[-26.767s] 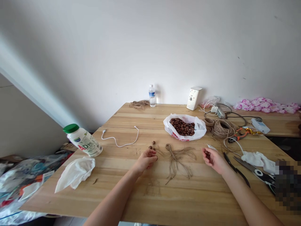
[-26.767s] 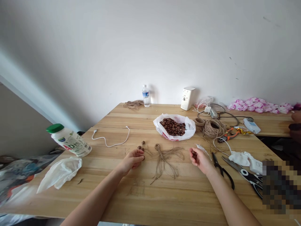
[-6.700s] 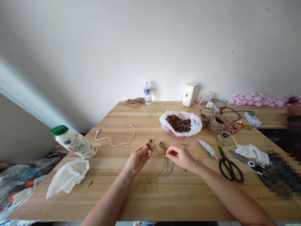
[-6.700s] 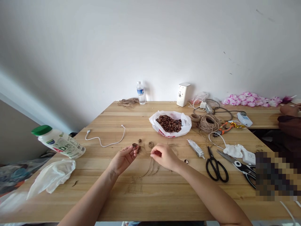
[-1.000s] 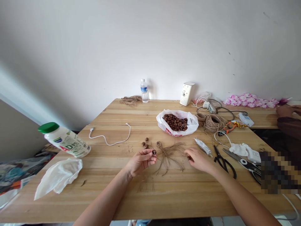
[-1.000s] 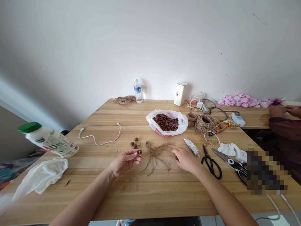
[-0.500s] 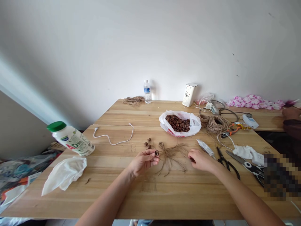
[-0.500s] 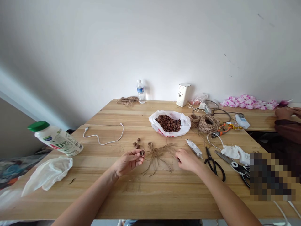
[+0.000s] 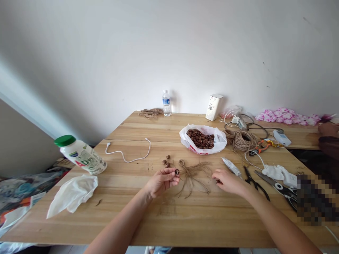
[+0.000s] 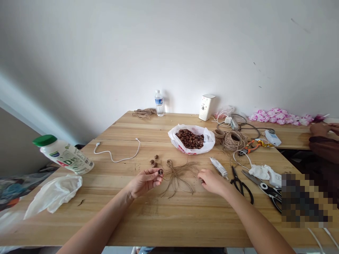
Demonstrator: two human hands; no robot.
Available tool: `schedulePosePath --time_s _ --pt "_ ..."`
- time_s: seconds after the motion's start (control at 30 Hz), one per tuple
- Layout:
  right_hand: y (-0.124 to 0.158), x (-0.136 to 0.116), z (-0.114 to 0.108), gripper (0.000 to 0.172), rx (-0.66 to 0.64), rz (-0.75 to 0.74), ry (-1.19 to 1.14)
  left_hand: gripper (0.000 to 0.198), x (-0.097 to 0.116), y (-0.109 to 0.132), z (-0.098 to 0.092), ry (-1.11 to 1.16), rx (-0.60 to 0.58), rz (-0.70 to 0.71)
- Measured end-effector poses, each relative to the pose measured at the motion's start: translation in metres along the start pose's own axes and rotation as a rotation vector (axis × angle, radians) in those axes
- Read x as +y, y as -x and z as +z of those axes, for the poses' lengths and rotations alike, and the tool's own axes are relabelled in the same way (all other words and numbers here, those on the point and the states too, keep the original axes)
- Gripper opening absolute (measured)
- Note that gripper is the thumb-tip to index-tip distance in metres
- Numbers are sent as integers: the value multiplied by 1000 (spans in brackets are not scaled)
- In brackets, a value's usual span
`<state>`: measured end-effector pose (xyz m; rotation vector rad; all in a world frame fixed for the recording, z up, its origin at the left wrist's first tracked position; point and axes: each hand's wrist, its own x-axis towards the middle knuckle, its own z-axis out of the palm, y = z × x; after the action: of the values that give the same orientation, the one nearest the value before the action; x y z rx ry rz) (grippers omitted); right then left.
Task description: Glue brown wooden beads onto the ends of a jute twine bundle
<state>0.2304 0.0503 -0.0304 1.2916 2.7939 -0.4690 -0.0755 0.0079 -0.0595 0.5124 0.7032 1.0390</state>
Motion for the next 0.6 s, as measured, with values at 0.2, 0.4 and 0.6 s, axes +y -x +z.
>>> schedulePosePath --time_s 0.2,0.4,0.6 --pt "-5 -10 -12 18 17 -20 -80 13 0 -1 0 -11 -4 -1" --pt "-23 -39 -20 16 55 -162 -281 14 2 1 2 -9 -1 -1" --pt "-40 -61 -17 12 114 -229 -601 14 0 0 1 -3 -1 -4"
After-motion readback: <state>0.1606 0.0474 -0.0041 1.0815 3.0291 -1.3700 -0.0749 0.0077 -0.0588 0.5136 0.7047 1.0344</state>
